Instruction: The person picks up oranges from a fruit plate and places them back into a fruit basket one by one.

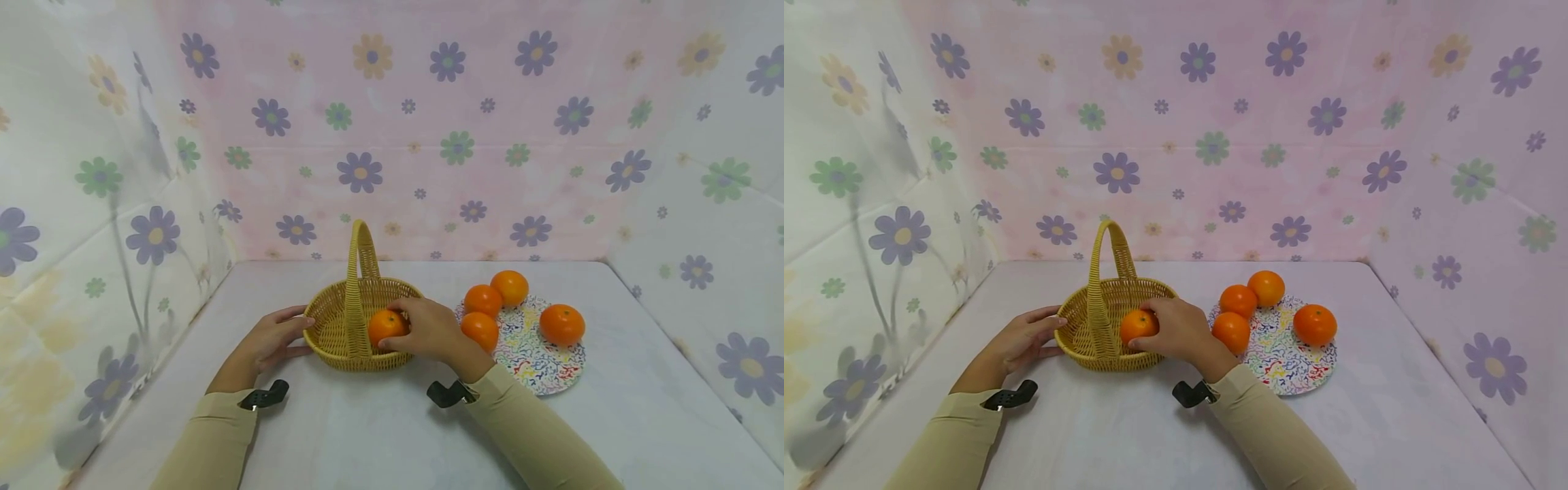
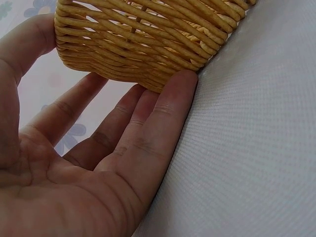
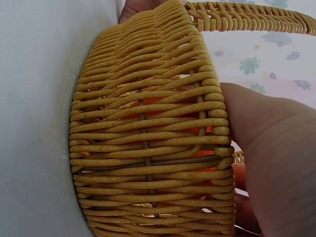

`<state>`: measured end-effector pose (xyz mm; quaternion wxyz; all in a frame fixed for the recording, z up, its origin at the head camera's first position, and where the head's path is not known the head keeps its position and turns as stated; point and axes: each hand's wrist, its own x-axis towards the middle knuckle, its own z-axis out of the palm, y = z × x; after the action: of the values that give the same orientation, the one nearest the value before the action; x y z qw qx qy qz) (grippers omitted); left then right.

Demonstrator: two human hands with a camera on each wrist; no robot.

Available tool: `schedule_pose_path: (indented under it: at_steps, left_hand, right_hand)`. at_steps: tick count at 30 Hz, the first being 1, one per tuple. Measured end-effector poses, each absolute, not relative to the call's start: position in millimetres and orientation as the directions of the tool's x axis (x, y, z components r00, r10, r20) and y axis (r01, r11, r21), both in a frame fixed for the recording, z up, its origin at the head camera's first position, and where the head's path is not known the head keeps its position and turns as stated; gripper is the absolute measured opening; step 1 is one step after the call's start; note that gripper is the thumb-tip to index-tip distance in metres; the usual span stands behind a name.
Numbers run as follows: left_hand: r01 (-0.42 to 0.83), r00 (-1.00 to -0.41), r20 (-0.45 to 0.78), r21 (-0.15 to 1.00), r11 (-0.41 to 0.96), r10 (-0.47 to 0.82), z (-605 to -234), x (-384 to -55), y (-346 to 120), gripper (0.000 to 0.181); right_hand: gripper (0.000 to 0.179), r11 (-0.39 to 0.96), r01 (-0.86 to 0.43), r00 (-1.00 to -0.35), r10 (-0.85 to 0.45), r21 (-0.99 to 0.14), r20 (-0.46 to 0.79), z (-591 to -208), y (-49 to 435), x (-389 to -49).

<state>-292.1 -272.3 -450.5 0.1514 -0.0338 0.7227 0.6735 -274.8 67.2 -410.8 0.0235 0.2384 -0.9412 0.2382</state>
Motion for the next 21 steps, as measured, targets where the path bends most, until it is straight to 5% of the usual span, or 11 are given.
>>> schedule_pose_path:
  at_steps: [21]
  left_hand:
    - [-0.253, -0.953, -0.263, 0.964, 0.085, 0.152, -449.7, -291.0, -273.3, 0.072]
  right_hand:
    - [0.067, 0.753, -0.47, -0.878, -0.454, -0.46, 0.153, -408.4, 67.9, -274.4]
